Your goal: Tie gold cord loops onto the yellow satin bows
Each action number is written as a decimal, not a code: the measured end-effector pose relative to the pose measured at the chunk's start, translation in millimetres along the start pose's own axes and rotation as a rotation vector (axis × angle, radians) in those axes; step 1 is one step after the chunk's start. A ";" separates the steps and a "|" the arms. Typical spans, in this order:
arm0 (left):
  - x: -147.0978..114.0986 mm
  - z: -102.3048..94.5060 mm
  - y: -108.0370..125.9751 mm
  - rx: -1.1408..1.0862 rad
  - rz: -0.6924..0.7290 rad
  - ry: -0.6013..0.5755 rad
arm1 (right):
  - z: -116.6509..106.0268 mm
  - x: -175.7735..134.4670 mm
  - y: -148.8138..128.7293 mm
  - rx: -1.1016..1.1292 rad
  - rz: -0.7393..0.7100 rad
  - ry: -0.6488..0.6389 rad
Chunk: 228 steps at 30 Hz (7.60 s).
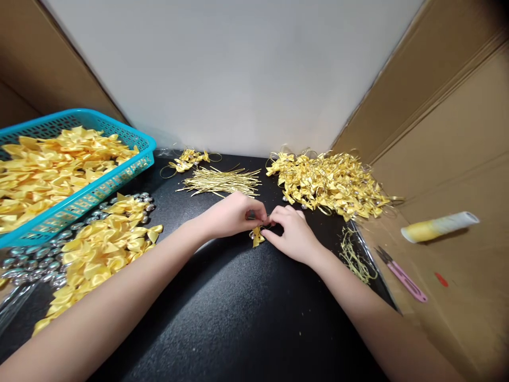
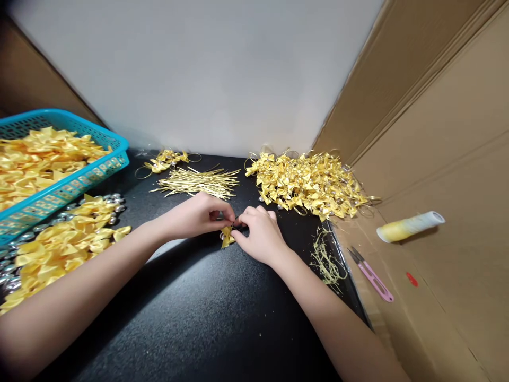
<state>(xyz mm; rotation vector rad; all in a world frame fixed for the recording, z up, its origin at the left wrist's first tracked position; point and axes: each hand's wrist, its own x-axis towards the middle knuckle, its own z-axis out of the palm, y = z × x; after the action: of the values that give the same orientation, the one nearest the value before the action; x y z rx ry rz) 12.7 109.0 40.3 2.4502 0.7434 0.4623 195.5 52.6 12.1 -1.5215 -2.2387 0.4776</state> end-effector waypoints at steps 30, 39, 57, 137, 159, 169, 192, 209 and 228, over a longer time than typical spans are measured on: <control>-0.8 -15.1 3.1 0.207 -0.028 -0.056 | -7.4 -11.6 11.1 0.343 -0.116 0.270; -7.3 -13.2 11.3 0.264 -0.004 -0.116 | -2.8 -30.9 8.2 0.324 -0.048 0.227; -8.7 -2.6 35.6 0.096 -0.030 -0.273 | 5.8 -47.3 -7.9 0.111 -0.325 0.459; -13.4 -3.2 18.3 -0.116 -0.297 -0.551 | 8.7 -40.2 17.5 0.132 -0.114 0.461; -20.4 20.8 36.8 0.292 0.320 -0.289 | 8.2 -40.4 16.0 0.130 -0.128 0.451; -18.2 8.3 31.8 0.092 0.242 -0.295 | 8.3 -40.1 16.3 0.131 -0.120 0.449; -16.2 13.7 28.6 0.010 0.194 -0.244 | 9.0 -40.5 18.4 0.151 -0.097 0.427; -12.5 33.7 17.9 -0.209 -0.113 0.003 | 6.2 -41.4 15.5 0.236 -0.181 0.416; -13.5 22.4 27.0 -0.164 -0.189 -0.119 | 5.2 -40.2 15.9 0.207 -0.135 0.431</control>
<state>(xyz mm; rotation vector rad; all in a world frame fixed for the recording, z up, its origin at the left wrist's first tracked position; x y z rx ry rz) 23.3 73.2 35.7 2.2096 0.8428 0.2907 219.0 20.3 -5.2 -1.2226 -1.8772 0.2954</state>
